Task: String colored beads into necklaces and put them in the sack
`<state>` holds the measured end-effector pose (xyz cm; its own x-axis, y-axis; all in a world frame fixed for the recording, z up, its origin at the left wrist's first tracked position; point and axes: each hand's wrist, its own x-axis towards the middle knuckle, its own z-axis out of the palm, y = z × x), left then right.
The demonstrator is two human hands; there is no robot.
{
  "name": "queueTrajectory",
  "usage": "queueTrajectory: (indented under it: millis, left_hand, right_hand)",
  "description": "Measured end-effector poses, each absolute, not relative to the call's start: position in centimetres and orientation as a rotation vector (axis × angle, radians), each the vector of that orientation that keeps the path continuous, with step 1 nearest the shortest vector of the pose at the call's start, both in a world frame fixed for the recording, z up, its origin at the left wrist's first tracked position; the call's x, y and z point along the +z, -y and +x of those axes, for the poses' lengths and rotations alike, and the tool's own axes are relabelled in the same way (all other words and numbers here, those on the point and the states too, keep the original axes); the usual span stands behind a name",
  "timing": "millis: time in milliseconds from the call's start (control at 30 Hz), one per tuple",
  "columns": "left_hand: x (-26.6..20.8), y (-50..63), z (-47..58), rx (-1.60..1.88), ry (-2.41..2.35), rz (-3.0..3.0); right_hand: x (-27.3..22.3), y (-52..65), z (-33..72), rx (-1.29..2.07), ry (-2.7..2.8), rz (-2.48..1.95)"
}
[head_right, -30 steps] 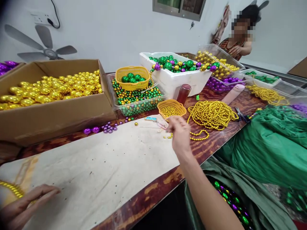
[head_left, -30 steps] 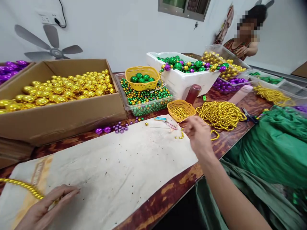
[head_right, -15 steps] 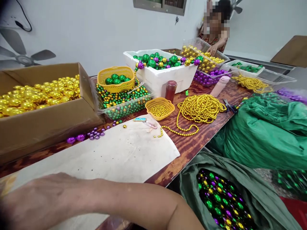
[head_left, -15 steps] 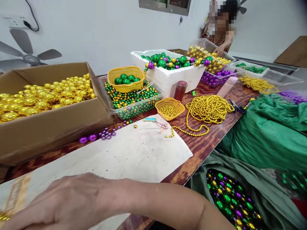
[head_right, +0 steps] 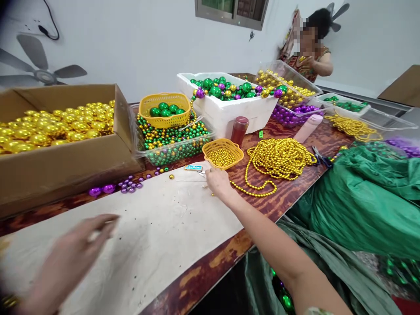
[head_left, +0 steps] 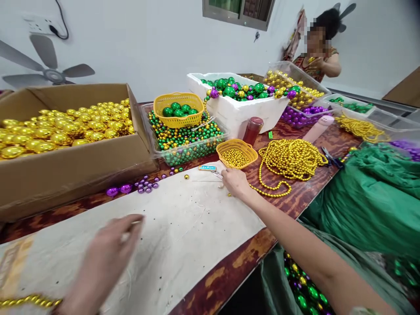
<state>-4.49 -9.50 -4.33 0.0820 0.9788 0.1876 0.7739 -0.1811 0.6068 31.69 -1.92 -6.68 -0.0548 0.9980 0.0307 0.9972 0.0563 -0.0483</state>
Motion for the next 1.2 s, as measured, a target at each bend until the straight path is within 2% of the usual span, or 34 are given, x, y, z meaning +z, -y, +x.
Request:
queueTrajectory:
  millis: [100,233,533,767,900,1033,1200]
  left_hand:
    - [-6.7,8.7,3.1,0.565,-1.505,2.17]
    - [-9.4,7.4,9.1,0.48,-1.466,2.28]
    - [-9.9,5.2,11.2,0.361,-1.52,2.365]
    - [-7.5,6.3,8.2,0.738,-1.46,1.995]
    - [-5.9,6.6,5.6,1.006,-1.277,1.446]
    - [-4.6,6.8,3.4,1.11,-1.243,1.23]
    - [-3.7,7.2,2.4,1.113,-1.232,1.2]
  right_hand:
    - [-8.0,0.4,31.4,-0.042,2.313,-2.116]
    - [-8.8,0.2,31.1,-0.097,2.355,-2.098]
    - [-7.3,0.8,31.4,-0.065,2.38,-2.031]
    - [-2.3,4.5,34.9,-0.062,2.169,-2.034]
    - [-0.2,6.3,38.0,0.175,1.883,-1.666]
    - [-1.1,7.1,38.8,0.452,1.867,-1.47]
    - [-4.1,7.8,36.0,0.492,2.204,-1.68]
